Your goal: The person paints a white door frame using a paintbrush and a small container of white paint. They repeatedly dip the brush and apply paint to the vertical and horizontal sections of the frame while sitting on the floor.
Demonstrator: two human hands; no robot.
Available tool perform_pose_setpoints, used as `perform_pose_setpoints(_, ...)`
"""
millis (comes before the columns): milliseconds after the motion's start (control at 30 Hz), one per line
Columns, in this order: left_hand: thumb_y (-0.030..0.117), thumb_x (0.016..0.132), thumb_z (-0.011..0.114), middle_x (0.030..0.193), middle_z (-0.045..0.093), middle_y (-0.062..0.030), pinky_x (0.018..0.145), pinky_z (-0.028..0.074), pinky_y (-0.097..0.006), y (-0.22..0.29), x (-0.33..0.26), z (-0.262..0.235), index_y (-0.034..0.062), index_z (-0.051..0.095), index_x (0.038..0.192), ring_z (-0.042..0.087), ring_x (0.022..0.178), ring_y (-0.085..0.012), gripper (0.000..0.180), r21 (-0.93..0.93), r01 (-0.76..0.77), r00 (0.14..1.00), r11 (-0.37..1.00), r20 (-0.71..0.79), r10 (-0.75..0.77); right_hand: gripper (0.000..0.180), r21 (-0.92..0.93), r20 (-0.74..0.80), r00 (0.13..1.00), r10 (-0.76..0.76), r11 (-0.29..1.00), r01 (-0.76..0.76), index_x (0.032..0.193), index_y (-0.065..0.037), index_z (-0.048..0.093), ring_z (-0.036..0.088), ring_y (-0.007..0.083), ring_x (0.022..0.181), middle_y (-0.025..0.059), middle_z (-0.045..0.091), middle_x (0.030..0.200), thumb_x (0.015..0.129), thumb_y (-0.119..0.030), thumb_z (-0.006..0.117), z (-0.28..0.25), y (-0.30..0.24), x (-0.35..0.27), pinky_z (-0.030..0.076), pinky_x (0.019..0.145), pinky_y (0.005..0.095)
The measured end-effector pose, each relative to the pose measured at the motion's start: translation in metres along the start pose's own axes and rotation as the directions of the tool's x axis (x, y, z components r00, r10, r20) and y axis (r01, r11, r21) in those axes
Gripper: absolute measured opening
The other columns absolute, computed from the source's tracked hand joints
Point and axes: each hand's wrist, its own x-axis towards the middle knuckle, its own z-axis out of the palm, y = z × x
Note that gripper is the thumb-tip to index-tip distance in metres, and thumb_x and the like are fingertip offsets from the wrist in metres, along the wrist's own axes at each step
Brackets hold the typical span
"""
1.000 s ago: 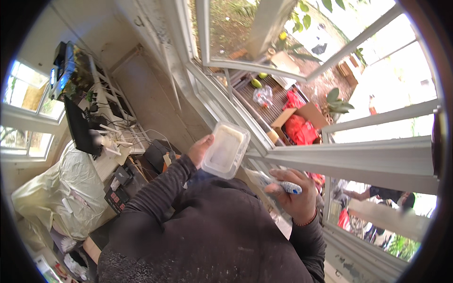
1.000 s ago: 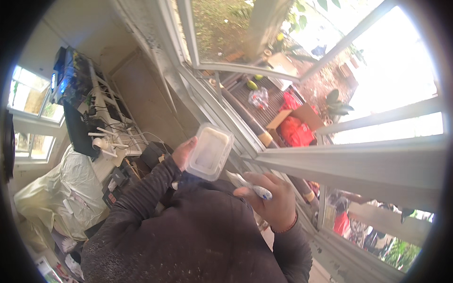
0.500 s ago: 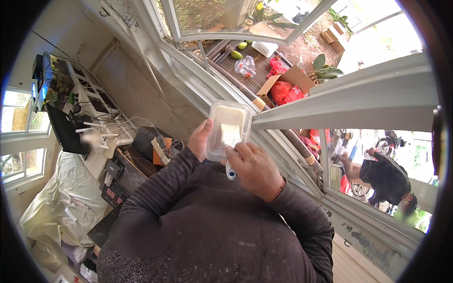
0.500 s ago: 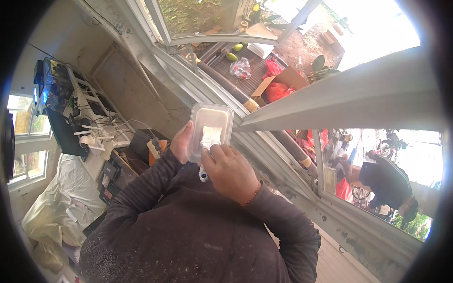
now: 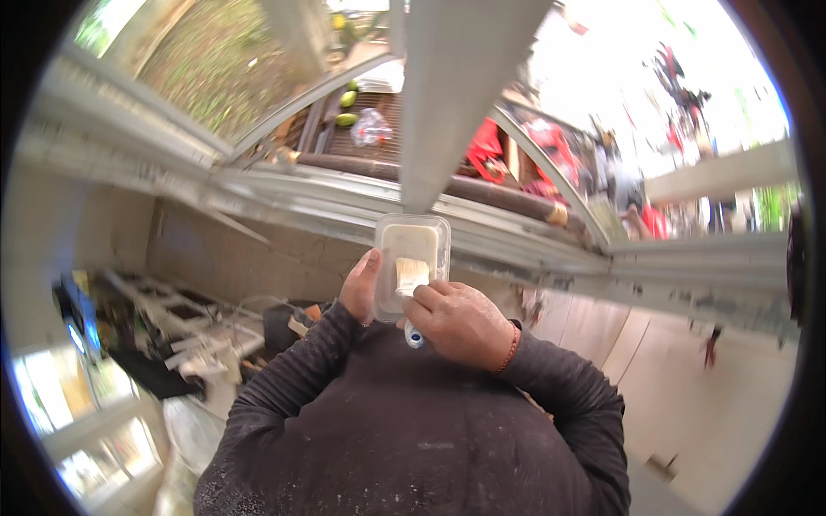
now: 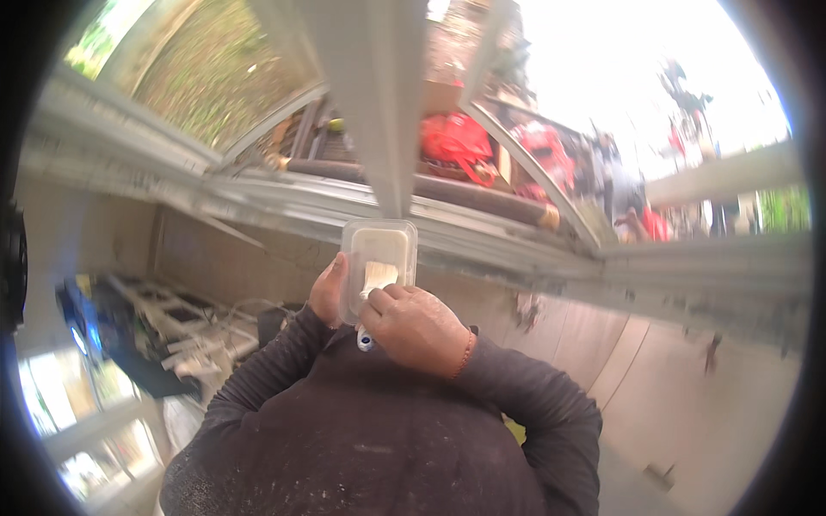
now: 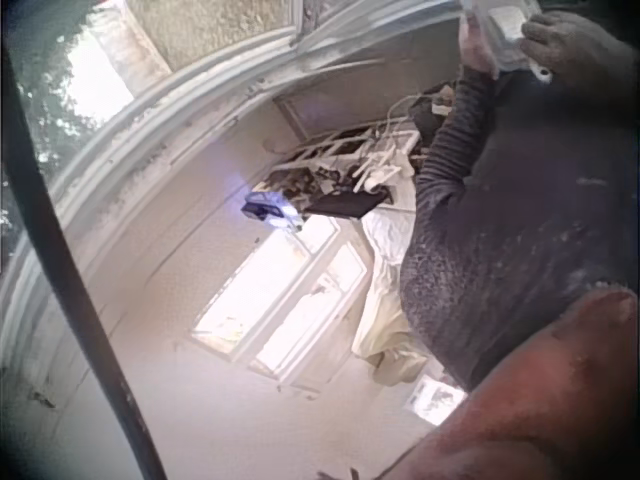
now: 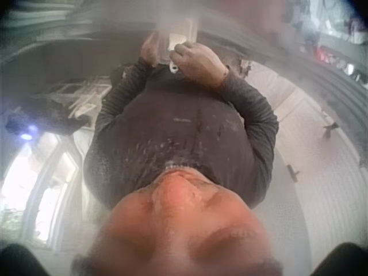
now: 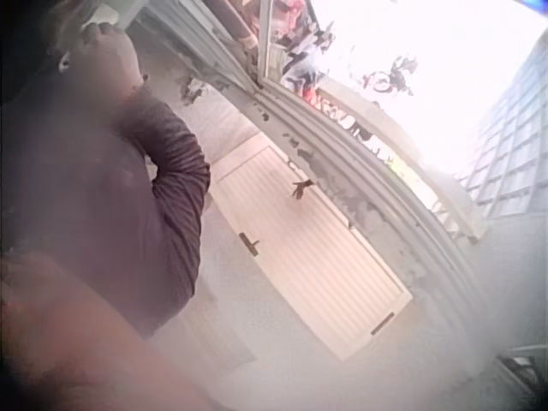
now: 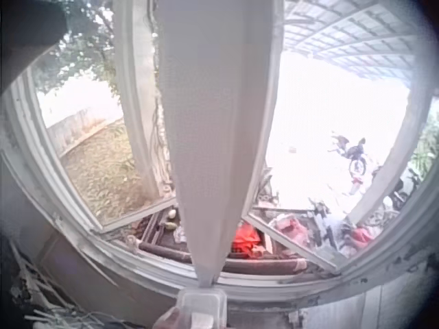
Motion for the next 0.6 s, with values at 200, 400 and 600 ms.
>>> perform_pose_setpoints(200, 0.055, 0.103, 0.038, 0.133, 0.056, -0.0191, 0.103, 0.048, -0.043, 0.000, 0.030, 0.004, -0.0012, 0.039, 0.144, 0.059, 0.118, -0.0291, 0.069, -0.008, 0.290, 0.916, 0.957, 0.293, -0.275, 0.020, 0.202, -0.304, 0.869, 0.391, 0.918, -0.342, 0.086, -0.004, 0.062, 0.066, 0.0297, 0.075, 0.0106, 0.063, 0.080, 0.087, -0.022, 0.070, 0.003, -0.013, -0.029, 0.054, 0.069, 0.0403)
perform_pose_setpoints(400, 0.059, 0.102, 0.039, 0.140, 0.051, -0.0189, 0.106, 0.045, -0.045, -0.002, 0.054, 0.026, 0.0001, 0.037, 0.147, 0.054, 0.126, -0.0314, 0.074, 0.189, 0.396, 0.794, 0.899, 0.422, -0.438, 0.019, 0.481, -0.536, 0.391, 0.748, 0.651, -0.587, 0.088, -0.005, 0.068, 0.067, 0.0324, 0.072, 0.0135, 0.067, 0.080, 0.090, -0.023, 0.070, 0.027, -0.028, -0.064, 0.053, 0.064, 0.0398)
perform_pose_setpoints(600, 0.058, 0.102, 0.039, 0.142, 0.049, -0.0189, 0.108, 0.042, -0.047, -0.021, 0.079, 0.033, 0.0005, 0.033, 0.148, 0.051, 0.129, -0.0334, 0.074, 0.317, 0.467, 0.680, 0.825, 0.468, -0.565, 0.016, 0.789, -0.488, -0.105, 0.866, 0.386, -0.478, 0.089, -0.004, 0.069, 0.067, 0.0222, 0.063, 0.0119, 0.068, 0.074, 0.092, -0.020, 0.070, 0.053, -0.060, -0.088, 0.051, 0.059, 0.0325)
